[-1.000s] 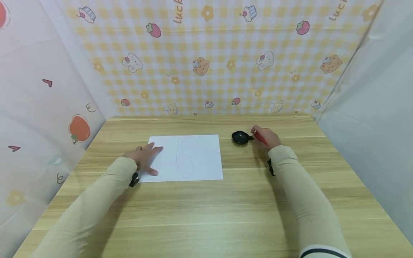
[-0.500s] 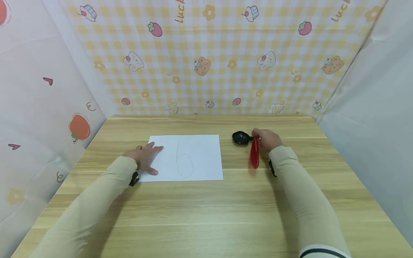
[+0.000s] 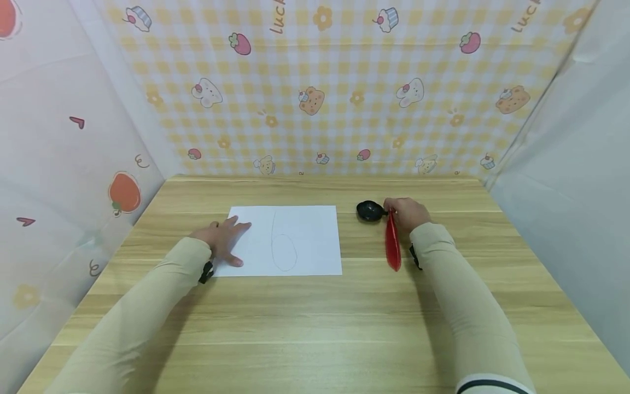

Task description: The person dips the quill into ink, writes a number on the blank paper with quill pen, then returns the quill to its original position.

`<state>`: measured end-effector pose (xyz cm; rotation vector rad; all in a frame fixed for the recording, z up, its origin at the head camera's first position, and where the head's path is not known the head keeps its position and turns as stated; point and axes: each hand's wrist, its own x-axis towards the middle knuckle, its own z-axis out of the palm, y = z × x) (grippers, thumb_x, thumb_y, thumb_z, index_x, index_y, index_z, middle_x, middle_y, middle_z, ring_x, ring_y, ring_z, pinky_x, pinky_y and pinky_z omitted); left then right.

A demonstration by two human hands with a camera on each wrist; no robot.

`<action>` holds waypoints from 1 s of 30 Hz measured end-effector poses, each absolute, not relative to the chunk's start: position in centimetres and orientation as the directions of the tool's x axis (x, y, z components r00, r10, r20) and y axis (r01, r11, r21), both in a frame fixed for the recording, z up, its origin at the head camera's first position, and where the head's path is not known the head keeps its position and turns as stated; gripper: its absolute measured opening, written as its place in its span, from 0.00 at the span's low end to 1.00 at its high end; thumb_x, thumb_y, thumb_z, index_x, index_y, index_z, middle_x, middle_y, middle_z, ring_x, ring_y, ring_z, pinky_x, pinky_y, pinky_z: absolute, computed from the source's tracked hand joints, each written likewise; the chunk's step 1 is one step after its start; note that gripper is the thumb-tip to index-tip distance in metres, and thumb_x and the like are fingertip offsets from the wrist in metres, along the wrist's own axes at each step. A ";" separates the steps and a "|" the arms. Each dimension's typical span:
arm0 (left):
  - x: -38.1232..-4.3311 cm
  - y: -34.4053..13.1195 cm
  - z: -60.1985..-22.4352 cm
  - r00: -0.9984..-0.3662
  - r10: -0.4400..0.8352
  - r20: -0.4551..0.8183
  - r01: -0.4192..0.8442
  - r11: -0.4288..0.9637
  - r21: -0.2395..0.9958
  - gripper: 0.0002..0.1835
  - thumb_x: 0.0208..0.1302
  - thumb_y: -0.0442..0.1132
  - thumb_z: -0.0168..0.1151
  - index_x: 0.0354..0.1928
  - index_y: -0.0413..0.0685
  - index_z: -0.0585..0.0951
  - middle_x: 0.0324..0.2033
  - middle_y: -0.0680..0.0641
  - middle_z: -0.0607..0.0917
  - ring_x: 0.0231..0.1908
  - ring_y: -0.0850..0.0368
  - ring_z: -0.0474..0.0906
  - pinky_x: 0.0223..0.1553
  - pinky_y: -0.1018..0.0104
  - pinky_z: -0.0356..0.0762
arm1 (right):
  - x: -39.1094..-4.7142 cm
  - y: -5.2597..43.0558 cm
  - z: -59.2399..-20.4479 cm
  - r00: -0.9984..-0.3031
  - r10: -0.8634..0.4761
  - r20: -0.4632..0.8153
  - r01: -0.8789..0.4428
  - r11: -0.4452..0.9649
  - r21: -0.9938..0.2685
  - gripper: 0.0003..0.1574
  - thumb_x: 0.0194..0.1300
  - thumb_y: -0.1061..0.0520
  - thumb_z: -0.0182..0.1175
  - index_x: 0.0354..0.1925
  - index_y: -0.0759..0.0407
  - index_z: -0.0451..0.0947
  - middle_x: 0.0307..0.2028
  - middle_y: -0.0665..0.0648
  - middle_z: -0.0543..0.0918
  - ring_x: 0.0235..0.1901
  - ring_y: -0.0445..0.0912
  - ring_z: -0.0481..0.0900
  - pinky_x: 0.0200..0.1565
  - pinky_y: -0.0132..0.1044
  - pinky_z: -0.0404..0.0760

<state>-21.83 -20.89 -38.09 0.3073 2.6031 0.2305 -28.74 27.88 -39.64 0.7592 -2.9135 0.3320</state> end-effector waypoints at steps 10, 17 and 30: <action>-21.9 -21.0 -38.0 -0.844 0.264 -0.466 0.188 0.961 0.204 0.60 0.47 0.62 0.74 0.77 0.57 0.49 0.75 0.36 0.39 0.66 0.18 0.40 0.54 0.24 0.56 | -29.1 27.9 -40.0 -0.879 -0.458 0.133 -0.476 0.862 -0.175 0.18 0.57 0.75 0.55 0.39 0.57 0.78 0.35 0.59 0.84 0.33 0.55 0.82 0.32 0.50 0.80; -21.9 -20.9 -37.8 -0.845 0.256 -0.469 0.180 0.963 0.201 0.60 0.47 0.61 0.74 0.77 0.58 0.49 0.75 0.37 0.39 0.67 0.20 0.39 0.55 0.25 0.56 | -29.1 27.9 -40.0 -0.887 -0.452 0.089 -0.461 0.864 -0.202 0.19 0.56 0.75 0.56 0.40 0.56 0.79 0.36 0.59 0.84 0.36 0.56 0.82 0.36 0.52 0.80; -21.4 -20.8 -38.6 -0.852 0.261 -0.454 0.183 0.961 0.209 0.60 0.45 0.62 0.74 0.77 0.60 0.50 0.75 0.39 0.40 0.68 0.21 0.41 0.52 0.25 0.60 | -29.0 27.6 -40.2 -0.916 -0.400 -0.013 -0.385 0.889 -0.249 0.19 0.58 0.74 0.54 0.42 0.55 0.77 0.39 0.60 0.83 0.36 0.54 0.80 0.36 0.49 0.79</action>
